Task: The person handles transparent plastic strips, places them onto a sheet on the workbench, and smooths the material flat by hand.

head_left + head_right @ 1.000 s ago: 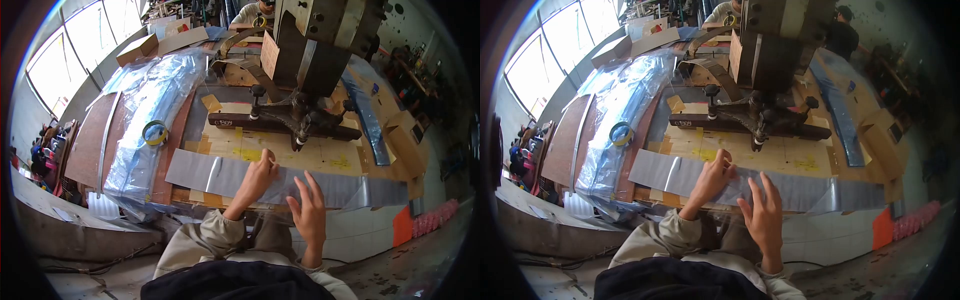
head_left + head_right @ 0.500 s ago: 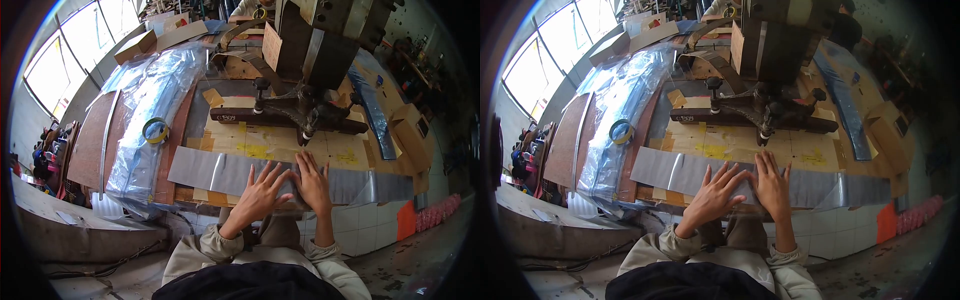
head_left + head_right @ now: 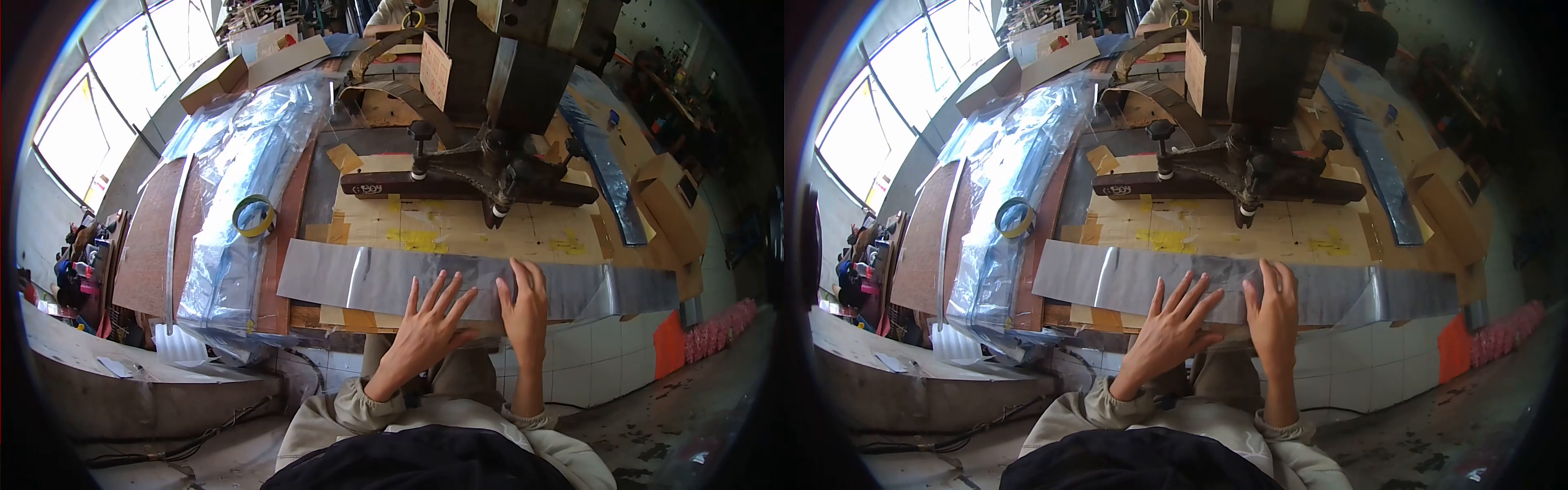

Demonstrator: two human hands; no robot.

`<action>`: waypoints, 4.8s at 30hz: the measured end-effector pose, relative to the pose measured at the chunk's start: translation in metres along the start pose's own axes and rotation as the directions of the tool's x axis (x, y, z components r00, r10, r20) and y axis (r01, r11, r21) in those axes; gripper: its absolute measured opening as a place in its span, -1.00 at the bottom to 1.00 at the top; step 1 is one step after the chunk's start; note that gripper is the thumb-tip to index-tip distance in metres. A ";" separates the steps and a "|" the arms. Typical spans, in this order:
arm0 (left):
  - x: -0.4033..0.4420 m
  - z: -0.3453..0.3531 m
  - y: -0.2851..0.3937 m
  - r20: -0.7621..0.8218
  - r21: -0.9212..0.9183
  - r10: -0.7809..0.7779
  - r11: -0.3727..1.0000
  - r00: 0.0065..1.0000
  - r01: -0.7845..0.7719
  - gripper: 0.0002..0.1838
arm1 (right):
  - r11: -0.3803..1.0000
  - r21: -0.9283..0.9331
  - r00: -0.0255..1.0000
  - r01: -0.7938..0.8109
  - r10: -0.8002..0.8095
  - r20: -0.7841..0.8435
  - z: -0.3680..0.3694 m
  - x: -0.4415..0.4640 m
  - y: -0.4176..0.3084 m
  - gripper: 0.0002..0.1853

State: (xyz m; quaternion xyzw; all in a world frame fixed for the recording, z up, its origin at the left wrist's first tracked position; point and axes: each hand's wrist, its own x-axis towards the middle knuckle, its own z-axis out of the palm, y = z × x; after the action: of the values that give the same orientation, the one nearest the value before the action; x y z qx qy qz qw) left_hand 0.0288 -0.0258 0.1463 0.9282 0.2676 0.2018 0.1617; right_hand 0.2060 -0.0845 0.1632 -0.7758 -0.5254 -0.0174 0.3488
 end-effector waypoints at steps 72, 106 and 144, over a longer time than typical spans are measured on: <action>0.088 0.001 -0.059 -0.042 0.063 -0.053 0.996 0.998 0.056 -0.55 | 0.934 0.238 0.951 -0.268 0.295 -0.087 0.061 0.086 0.026 -0.75; 0.098 -0.009 -0.058 -0.060 -0.007 -0.015 1.000 0.998 0.014 -0.55 | 0.998 -0.054 0.958 0.037 -0.050 -0.284 0.067 0.090 0.034 -0.88; 0.095 0.001 -0.053 -0.004 0.178 0.042 0.983 0.999 -0.040 -0.37 | 0.938 -0.263 0.957 0.225 -0.162 0.241 0.042 0.052 0.030 -0.26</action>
State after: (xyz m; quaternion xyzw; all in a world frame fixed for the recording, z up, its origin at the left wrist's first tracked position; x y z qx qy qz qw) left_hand 0.0798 0.0695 0.1513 0.9434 0.2659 0.1841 0.0730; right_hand 0.2395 -0.0246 0.1362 -0.7596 -0.6263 -0.0439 0.1699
